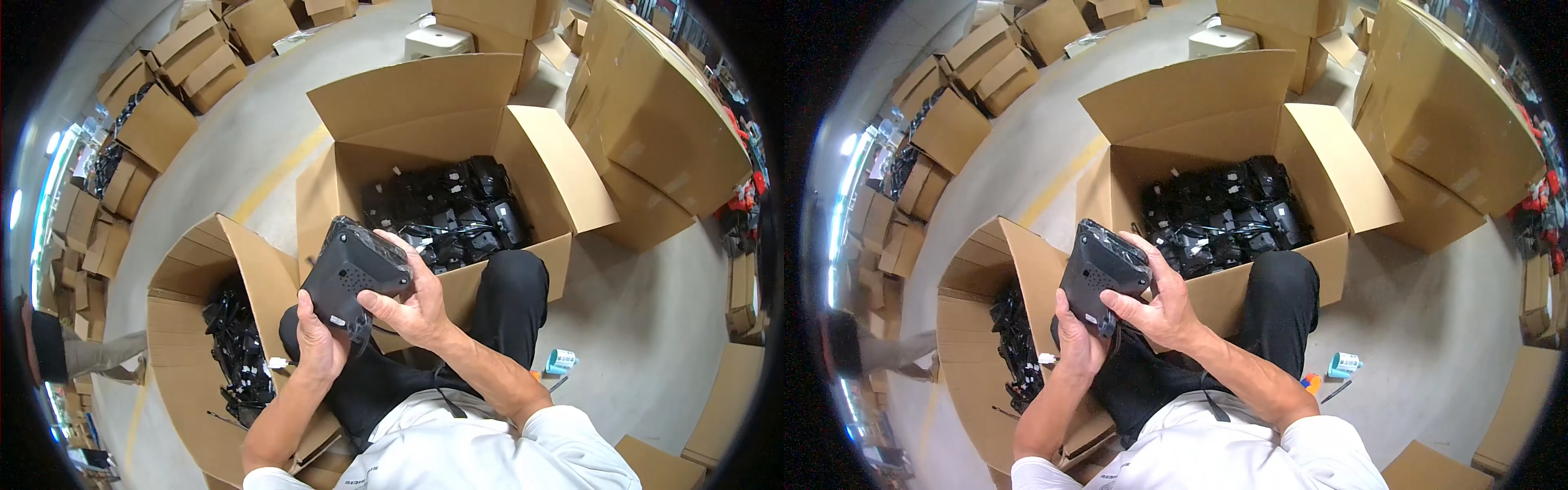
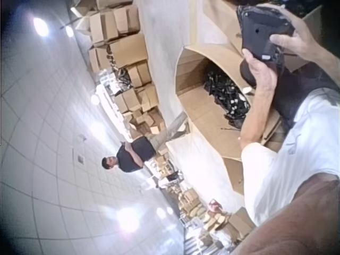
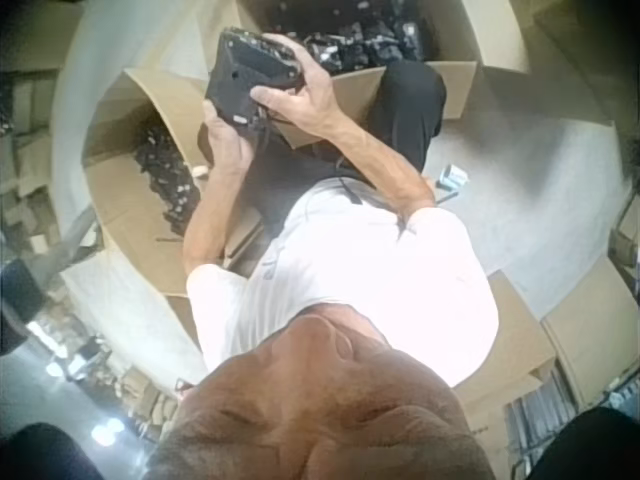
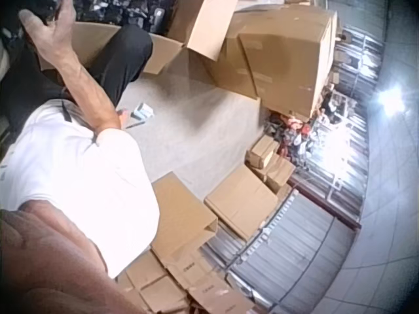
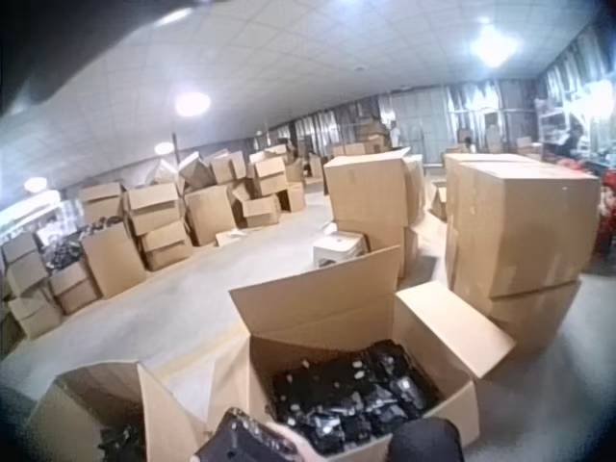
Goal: The person sits on the floor between two large cardboard boxes filled with black electronic devices. They repeatedly pick up a device from the left box, turn it over to inspect it, and place it into the right box. The process is continuous and repetitive throughout the clip.
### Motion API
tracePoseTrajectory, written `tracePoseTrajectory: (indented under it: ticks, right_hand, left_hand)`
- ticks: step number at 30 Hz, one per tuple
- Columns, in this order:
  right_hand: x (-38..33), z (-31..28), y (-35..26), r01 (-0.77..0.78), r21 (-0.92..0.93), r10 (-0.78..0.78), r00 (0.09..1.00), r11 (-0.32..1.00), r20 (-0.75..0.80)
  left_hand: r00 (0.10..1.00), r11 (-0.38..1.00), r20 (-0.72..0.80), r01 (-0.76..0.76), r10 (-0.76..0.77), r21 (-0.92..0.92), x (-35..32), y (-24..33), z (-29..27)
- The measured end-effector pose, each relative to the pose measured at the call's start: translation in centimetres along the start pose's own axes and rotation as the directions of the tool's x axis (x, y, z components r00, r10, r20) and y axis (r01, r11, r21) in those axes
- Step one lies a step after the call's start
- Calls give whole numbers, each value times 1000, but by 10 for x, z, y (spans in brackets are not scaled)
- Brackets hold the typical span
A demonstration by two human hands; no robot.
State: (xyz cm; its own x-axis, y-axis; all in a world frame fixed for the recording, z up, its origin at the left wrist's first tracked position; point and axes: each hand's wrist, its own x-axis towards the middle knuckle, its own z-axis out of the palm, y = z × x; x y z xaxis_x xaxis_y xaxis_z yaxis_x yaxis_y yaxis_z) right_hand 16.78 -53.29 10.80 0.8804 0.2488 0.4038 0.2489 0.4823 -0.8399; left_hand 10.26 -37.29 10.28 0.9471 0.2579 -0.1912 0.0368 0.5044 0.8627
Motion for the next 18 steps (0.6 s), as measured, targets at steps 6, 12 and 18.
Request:
tracePoseTrajectory:
  ticks: [6, 12, 18]
  right_hand:
    - [16, -3, -21, 128, -181, -105, 986, 975, 133]
    - [92, -42, -35, 55, -68, -38, 973, 996, 228]
    - [158, -119, -38, -685, -215, 706, 600, 696, 376]
  left_hand:
    - [946, 713, 319, -262, 56, 651, 13, 73, 16]
    - [941, 914, 233, -304, 244, 269, 60, 94, 75]
    - [936, 891, 180, -344, 302, 296, 157, 68, 111]
